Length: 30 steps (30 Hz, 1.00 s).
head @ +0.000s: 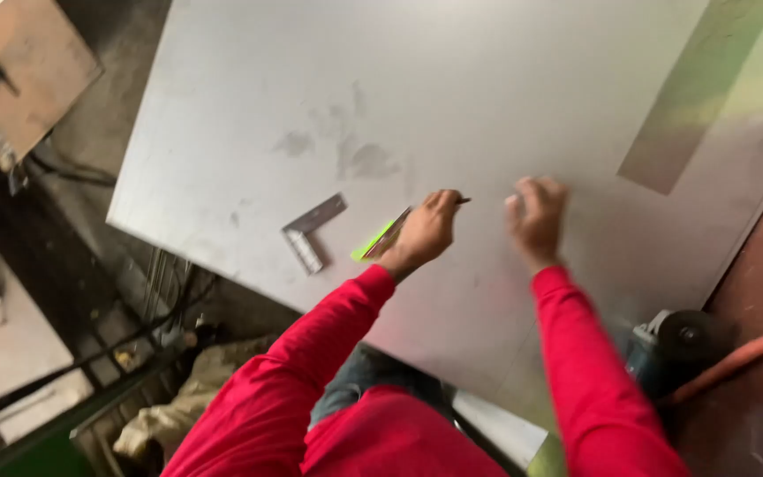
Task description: The person uses a pencil, a try square, and a long metal ruler to draw straight lines and measure a large white sheet of material. They repeatedly reposition the tools to mark different sections of the sheet.
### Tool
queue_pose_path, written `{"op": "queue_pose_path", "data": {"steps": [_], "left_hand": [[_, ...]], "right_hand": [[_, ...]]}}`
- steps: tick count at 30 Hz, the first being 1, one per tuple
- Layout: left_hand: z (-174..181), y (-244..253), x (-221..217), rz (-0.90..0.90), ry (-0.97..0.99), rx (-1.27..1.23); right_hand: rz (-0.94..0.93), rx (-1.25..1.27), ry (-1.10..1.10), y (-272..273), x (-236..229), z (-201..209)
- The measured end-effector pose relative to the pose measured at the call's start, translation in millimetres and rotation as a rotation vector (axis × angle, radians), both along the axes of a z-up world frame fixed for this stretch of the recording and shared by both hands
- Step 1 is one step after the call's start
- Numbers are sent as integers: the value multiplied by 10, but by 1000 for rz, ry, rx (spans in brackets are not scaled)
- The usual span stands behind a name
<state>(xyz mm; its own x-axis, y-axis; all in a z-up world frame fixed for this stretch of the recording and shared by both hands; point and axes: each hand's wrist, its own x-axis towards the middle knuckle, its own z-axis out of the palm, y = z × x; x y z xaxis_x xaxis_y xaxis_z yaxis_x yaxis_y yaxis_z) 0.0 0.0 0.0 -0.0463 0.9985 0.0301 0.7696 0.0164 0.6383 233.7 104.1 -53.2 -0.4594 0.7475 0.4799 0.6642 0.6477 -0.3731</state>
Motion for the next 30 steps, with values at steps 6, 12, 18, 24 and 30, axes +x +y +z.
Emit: {"op": "queue_pose_path", "data": {"steps": [6, 12, 18, 24, 30], "left_hand": [[-435, -1555, -1582, 743, 197, 9], [-902, -1933, -1890, 677, 317, -171], [-425, -2144, -1890, 810, -139, -371], [197, -2672, -2215, 686, -699, -334], [156, -3154, -3413, 485, -127, -260]], "right_hand": [[218, -400, 169, -2797, -1129, 180], [504, -821, -57, -4113, -1077, 482], [285, -981, -337, -3968, -913, 380], [109, -953, -208, -3697, -1410, 915], [246, -778, -84, -3552, -3107, 875]]}}
